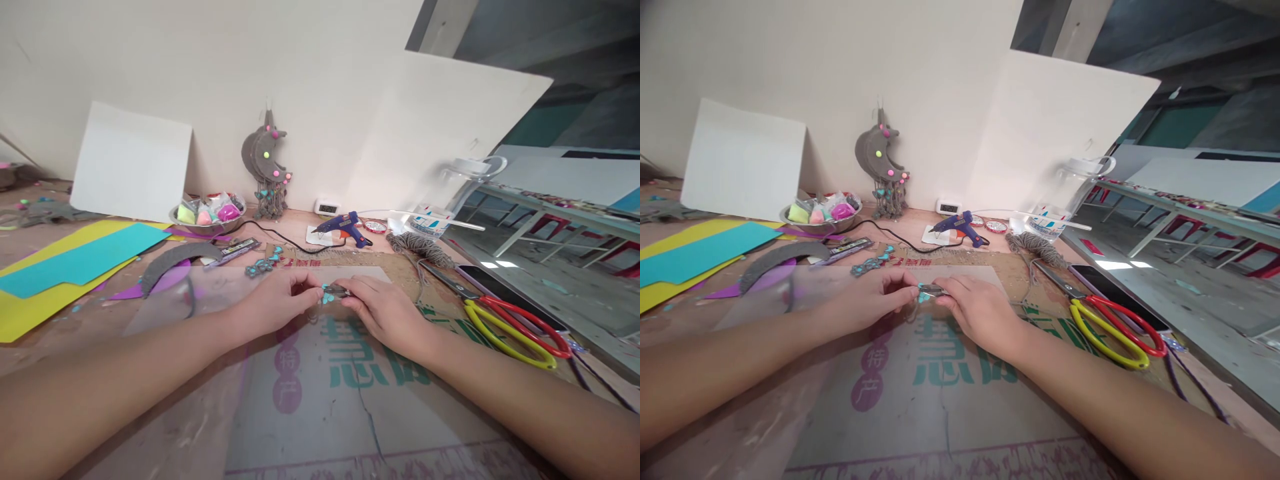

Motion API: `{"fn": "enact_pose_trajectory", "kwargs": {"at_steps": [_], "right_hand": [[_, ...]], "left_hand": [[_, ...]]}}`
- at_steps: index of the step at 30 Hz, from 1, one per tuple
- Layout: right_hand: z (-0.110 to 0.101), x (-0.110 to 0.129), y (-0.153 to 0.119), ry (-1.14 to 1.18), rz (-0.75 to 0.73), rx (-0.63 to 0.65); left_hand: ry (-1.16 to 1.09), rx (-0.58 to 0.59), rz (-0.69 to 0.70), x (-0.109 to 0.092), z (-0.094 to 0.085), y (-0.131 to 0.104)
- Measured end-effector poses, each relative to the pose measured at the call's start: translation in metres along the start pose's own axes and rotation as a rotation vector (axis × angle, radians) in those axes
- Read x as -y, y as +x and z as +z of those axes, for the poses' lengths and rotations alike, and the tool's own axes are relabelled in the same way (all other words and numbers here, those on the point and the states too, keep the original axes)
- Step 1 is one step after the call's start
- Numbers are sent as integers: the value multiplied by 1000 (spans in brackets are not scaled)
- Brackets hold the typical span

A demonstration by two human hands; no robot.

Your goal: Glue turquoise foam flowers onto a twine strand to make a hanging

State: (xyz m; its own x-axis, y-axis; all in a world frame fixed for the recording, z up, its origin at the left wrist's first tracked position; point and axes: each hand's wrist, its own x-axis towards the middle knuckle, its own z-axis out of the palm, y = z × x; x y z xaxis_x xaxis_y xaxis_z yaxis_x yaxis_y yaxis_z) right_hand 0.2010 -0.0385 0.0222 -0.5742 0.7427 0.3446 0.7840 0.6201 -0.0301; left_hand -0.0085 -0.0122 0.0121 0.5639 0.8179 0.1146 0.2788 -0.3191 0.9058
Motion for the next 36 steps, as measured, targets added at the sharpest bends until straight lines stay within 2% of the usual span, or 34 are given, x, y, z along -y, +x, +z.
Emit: {"fn": "enact_pose_trajectory", "kwargs": {"at_steps": [8,16,19,21,24,29,32,36], "right_hand": [[1,-1,-2,34,-4,-16],[4,-11,1,90,173,-110],[5,-16,3,63,173,-82],[2,-15,5,87,162,-123],[-3,-5,7,266,218,-152],[-2,16,9,656,328,-13],[3,19,10,735,339,32],[4,19,9,785,390,25]], "left_hand": [[-11,-4,-20,-1,0,1],[45,-33,-55,-5,-1,1],[20,-40,-71,-5,-2,0],[-22,-37,-92,-3,-2,0],[-92,-37,-108,-2,-2,1],[-91,-29,-63,-3,-1,2],[-57,-21,-45,-5,-2,2],[-28,11,-3,-5,-2,1]]}}
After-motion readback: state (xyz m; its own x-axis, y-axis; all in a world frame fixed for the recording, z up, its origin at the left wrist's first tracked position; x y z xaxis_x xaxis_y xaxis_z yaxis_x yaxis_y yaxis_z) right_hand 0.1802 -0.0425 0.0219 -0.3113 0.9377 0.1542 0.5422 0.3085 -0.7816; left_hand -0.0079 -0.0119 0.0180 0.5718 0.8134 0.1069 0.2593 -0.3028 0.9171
